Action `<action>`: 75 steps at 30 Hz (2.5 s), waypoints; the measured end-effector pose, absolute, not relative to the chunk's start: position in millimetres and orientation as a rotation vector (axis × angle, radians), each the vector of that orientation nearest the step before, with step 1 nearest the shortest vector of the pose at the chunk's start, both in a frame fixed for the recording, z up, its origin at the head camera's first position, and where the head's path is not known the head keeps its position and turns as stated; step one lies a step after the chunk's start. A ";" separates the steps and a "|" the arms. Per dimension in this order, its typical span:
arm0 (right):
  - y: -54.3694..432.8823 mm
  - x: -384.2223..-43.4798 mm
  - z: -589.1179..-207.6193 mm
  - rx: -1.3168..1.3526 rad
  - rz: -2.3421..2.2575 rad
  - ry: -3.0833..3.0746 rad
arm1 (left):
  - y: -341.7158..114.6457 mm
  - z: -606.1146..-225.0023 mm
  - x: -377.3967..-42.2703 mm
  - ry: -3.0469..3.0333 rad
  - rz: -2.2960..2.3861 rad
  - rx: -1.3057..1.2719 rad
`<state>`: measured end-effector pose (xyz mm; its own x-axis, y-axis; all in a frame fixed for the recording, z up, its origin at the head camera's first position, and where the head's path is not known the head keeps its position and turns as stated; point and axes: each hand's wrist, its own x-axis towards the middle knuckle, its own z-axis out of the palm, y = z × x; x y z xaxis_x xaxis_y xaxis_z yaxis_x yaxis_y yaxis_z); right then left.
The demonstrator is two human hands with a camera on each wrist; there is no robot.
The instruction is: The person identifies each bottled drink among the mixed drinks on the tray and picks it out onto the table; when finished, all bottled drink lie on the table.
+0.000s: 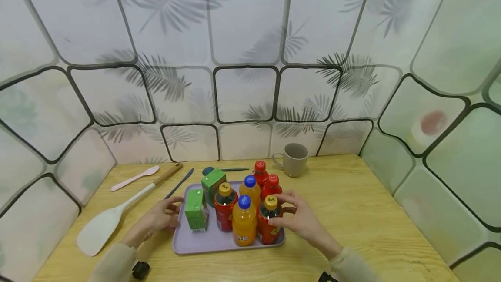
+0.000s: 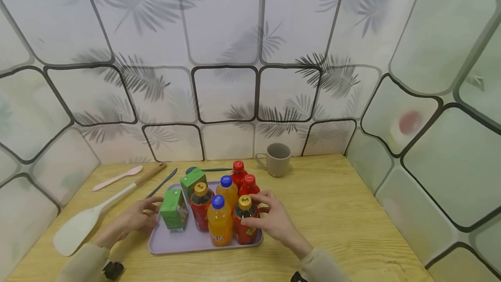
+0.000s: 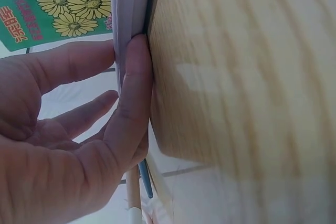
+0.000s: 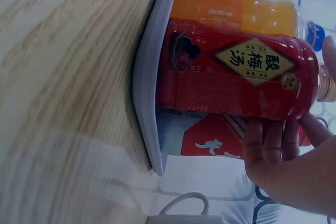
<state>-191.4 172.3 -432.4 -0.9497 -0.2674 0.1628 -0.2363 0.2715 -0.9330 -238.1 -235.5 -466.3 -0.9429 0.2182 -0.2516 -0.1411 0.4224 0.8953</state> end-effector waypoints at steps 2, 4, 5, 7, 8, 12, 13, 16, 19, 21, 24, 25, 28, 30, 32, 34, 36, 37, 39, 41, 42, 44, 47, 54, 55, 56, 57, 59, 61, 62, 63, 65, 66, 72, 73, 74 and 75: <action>168.9 -188.5 -434.9 -0.456 -1.786 2.531 | -235.0 -468.0 -237.7 2.354 1.515 0.068; 165.8 -186.2 -437.4 -0.423 -1.753 2.573 | -235.0 -468.9 -237.4 2.355 1.501 0.069; 164.4 -185.0 -438.1 -0.413 -1.740 2.586 | -235.0 -468.7 -237.5 2.352 1.502 0.068; 162.2 -182.9 -439.2 -0.396 -1.710 2.609 | -235.5 -468.2 -237.9 2.352 1.490 0.073; 161.3 -182.1 -439.7 -0.399 -1.699 2.620 | -235.9 -467.8 -238.2 2.350 1.490 0.077; 158.8 -180.3 -438.9 -0.416 -1.703 2.668 | -237.2 -466.8 -240.3 2.354 1.490 0.091; 158.4 -180.3 -438.4 -0.424 -1.708 2.682 | -237.3 -466.7 -240.4 2.353 1.489 0.093; 157.6 -180.5 -437.9 -0.441 -1.709 2.718 | -237.9 -467.3 -240.0 2.338 1.493 0.094; 157.1 -181.5 -438.2 -0.492 -1.715 2.745 | -238.9 -467.9 -239.0 2.328 1.498 0.099; 157.2 -182.0 -439.1 -0.521 -1.714 2.759 | -239.7 -467.5 -238.2 2.332 1.493 0.103; 158.1 -182.3 -440.8 -0.544 -1.724 2.762 | -240.4 -466.2 -236.9 2.332 1.490 0.109; 159.0 -182.2 -440.9 -0.549 -1.731 2.758 | -240.2 -465.6 -236.8 2.332 1.488 0.112; 164.0 -181.4 -439.1 -0.579 -1.755 2.758 | -239.5 -464.9 -238.0 2.329 1.489 0.131; 169.2 -180.7 -434.9 -0.605 -1.766 2.758 | -239.1 -465.0 -239.2 2.329 1.485 0.141; 174.9 -181.1 -430.1 -0.640 -1.769 2.763 | -239.4 -465.7 -239.9 2.330 1.482 0.150; 180.6 -182.1 -425.3 -0.654 -1.779 2.758 | -239.6 -466.1 -239.7 2.326 1.487 0.150; 186.4 -184.1 -422.1 -0.666 -1.794 2.752 | -239.8 -466.5 -239.2 2.318 1.490 0.156; 189.5 -184.6 -421.0 -0.660 -1.792 2.761 | -239.5 -466.6 -238.8 2.311 1.491 0.159; 195.7 -184.7 -419.4 -0.643 -1.782 2.781 | -238.5 -466.7 -237.9 2.295 1.492 0.158; 201.5 -184.4 -418.0 -0.629 -1.771 2.793 | -237.7 -466.5 -237.1 2.289 1.485 0.156; 204.3 -184.5 -417.4 -0.628 -1.765 2.798 | -237.5 -466.2 -236.8 2.289 1.482 0.154; 209.7 -185.1 -415.8 -0.618 -1.769 2.796 | -237.0 -465.6 -236.4 2.297 1.476 0.148; 218.9 -188.0 -413.9 -0.566 -1.779 2.794 | -237.2 -464.3 -236.8 2.310 1.474 0.156; 245.6 -197.8 -413.0 -0.402 -1.740 2.874 | -239.4 -463.3 -238.3 2.312 1.461 0.156; 249.6 -199.3 -413.3 -0.379 -1.741 2.886 | -239.3 -463.4 -238.4 2.314 1.460 0.152; 253.5 -201.0 -413.8 -0.350 -1.752 2.889 | -239.2 -463.4 -238.5 2.317 1.459 0.150; 257.2 -202.6 -414.2 -0.319 -1.755 2.899 | -239.1 -463.4 -238.5 2.320 1.457 0.147; 264.6 -206.6 -415.8 -0.250 -1.773 2.898 | -238.8 -462.6 -239.1 2.327 1.455 0.140; 271.5 -210.7 -417.6 -0.188 -1.794 2.886 | -238.5 -462.1 -239.3 2.329 1.453 0.134; 274.8 -212.7 -418.6 -0.159 -1.796 2.882 | -238.3 -461.9 -239.2 2.329 1.451 0.131; 278.0 -214.8 -419.6 -0.136 -1.794 2.879 | -238.1 -461.9 -239.0 2.328 1.451 0.125; 284.3 -219.3 -421.7 -0.086 -1.784 2.879 | -237.8 -461.6 -238.7 2.323 1.455 0.121; 287.4 -221.5 -422.4 -0.062 -1.766 2.889 | -237.7 -461.4 -238.7 2.321 1.456 0.124; 303.8 -236.8 -426.6 0.095 -1.638 2.936 | -237.7 -461.7 -238.2 2.309 1.468 0.119; 306.2 -239.3 -426.5 0.133 -1.631 2.936 | -237.6 -461.8 -238.3 2.307 1.466 0.116; 308.3 -241.7 -426.0 0.168 -1.632 2.932 | -237.5 -461.9 -238.4 2.304 1.467 0.112; 310.2 -244.0 -425.4 0.206 -1.640 2.922 | -237.6 -462.0 -238.6 2.304 1.464 0.111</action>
